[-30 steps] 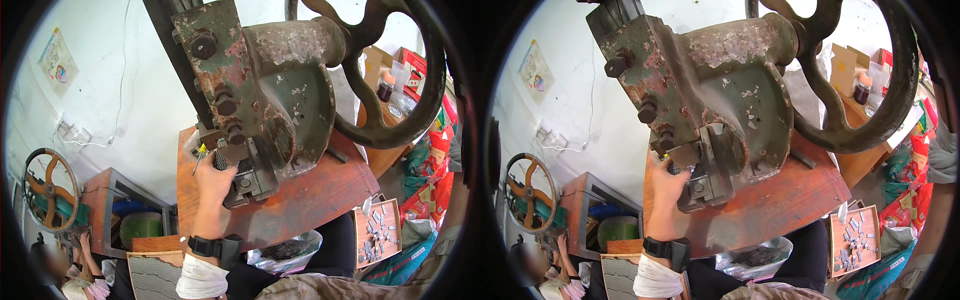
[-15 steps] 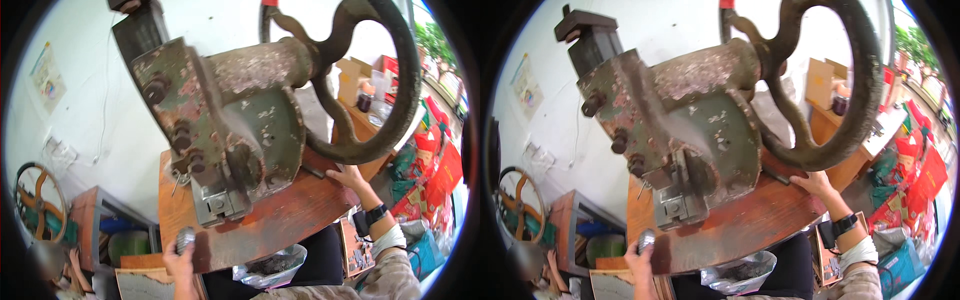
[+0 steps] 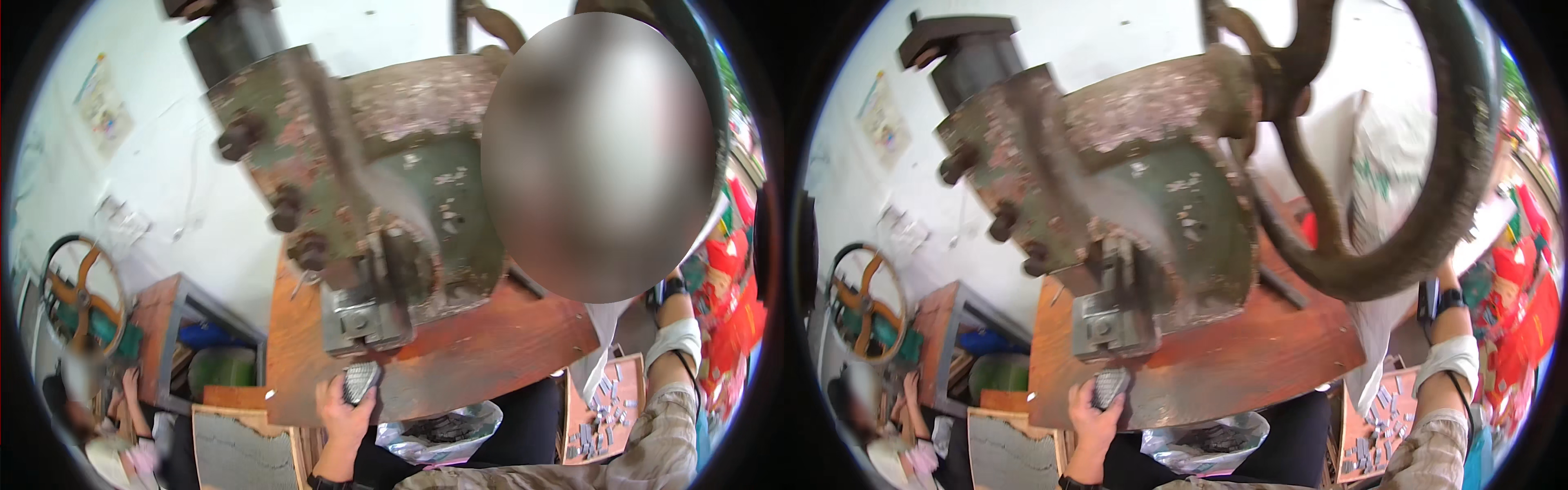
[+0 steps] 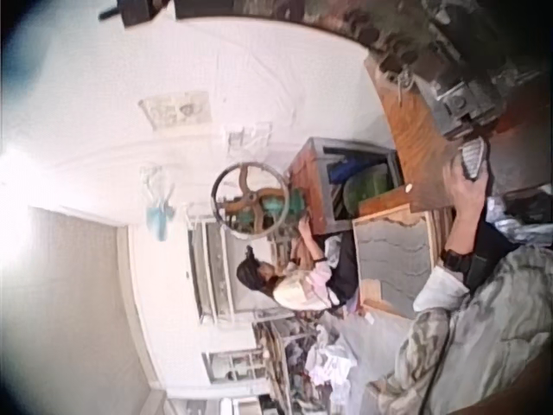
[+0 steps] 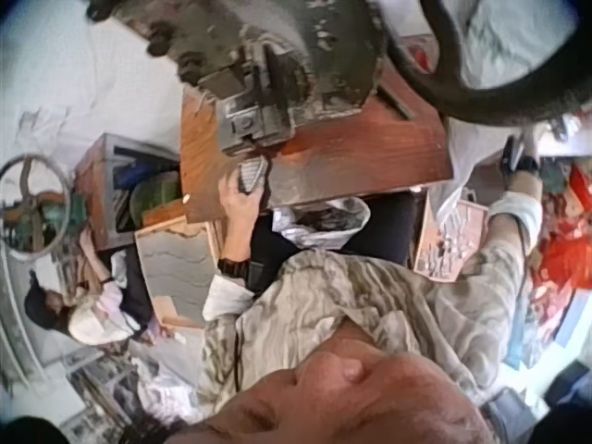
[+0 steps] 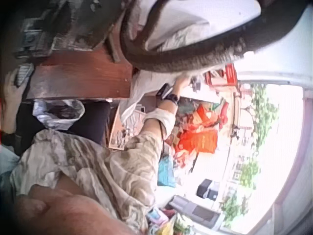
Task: Operating a manual wheel-driven press to shape or cut small metal pieces.
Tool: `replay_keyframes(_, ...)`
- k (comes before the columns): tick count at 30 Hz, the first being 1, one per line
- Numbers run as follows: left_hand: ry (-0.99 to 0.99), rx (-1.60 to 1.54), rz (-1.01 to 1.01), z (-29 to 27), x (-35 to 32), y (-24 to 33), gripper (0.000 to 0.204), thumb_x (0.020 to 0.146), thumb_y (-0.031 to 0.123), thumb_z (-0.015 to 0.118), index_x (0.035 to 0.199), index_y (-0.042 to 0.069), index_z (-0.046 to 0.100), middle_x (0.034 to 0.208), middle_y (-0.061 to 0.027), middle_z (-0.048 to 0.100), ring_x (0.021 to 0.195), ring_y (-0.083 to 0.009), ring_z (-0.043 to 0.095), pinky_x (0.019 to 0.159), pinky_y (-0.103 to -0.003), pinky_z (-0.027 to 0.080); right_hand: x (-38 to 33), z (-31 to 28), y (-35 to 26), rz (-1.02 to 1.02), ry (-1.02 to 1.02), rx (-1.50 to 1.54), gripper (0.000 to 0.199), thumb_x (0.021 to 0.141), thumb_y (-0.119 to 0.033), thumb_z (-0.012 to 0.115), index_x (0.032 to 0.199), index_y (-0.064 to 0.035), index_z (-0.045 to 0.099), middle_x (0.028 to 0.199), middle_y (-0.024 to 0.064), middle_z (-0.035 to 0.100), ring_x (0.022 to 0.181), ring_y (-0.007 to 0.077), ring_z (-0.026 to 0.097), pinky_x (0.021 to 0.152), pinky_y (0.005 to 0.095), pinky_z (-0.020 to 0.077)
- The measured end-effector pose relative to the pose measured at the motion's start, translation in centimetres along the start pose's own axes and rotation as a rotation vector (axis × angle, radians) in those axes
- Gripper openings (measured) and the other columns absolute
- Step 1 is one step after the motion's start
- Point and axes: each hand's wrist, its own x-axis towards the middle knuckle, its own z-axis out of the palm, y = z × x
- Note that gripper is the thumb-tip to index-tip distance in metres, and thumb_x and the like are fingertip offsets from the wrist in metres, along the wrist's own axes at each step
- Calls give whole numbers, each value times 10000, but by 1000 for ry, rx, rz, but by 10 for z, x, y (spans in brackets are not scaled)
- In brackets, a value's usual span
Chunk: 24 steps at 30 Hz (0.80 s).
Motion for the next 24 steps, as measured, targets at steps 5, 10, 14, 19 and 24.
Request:
replay_keyframes(5, -48, 61, 39, 7, 8, 6, 442, 587, 228, 786, 914, 6, 588, 874, -162, 564, 819, -351, 524, 714, -452, 428, -172, 143, -10, -66, -182, 119, 371, 889, -176, 403, 1197, -29, 550, 1238, 102, 558, 1141, 208, 509, 959, 309, 390)
replay_keyframes(10, -63, 163, -64, -1, -2, -9, 460, 578, 158, 784, 955, -20, 588, 873, -147, 531, 802, -298, 540, 722, -380, 453, -145, -58, -88, 203, 49, 822, 373, 854, -172, 491, 1205, -51, 509, 1162, 184, 521, 1064, 323, 497, 866, 379, 413)
replay_keyframes(14, -38, 84, -22, 5, 0, -13, 451, 561, 120, 770, 943, -6, 566, 865, -163, 517, 828, -356, 502, 743, -434, 412, -78, -237, 25, 244, 113, 464, 334, 813, -157, 540, 1120, -39, 593, 974, 242, 617, 942, 389, 589, 804, 399, 460)
replay_keyframes(19, -23, 63, -58, 9, 1, -7, 458, 562, 117, 765, 955, -16, 571, 860, -170, 518, 826, -364, 501, 747, -441, 411, -33, -357, 84, -31, 127, 726, 310, 789, -104, 537, 1076, -12, 611, 961, 195, 650, 861, 255, 640, 784, 326, 460)
replay_keyframes(24, 3, 139, 1, 9, 1, -2, 464, 563, 148, 787, 947, -28, 596, 858, -156, 529, 803, -329, 530, 736, -403, 441, -65, -323, -27, 84, -27, 167, 310, 809, -107, 502, 1096, -31, 593, 981, 194, 624, 865, 346, 600, 820, 390, 454)
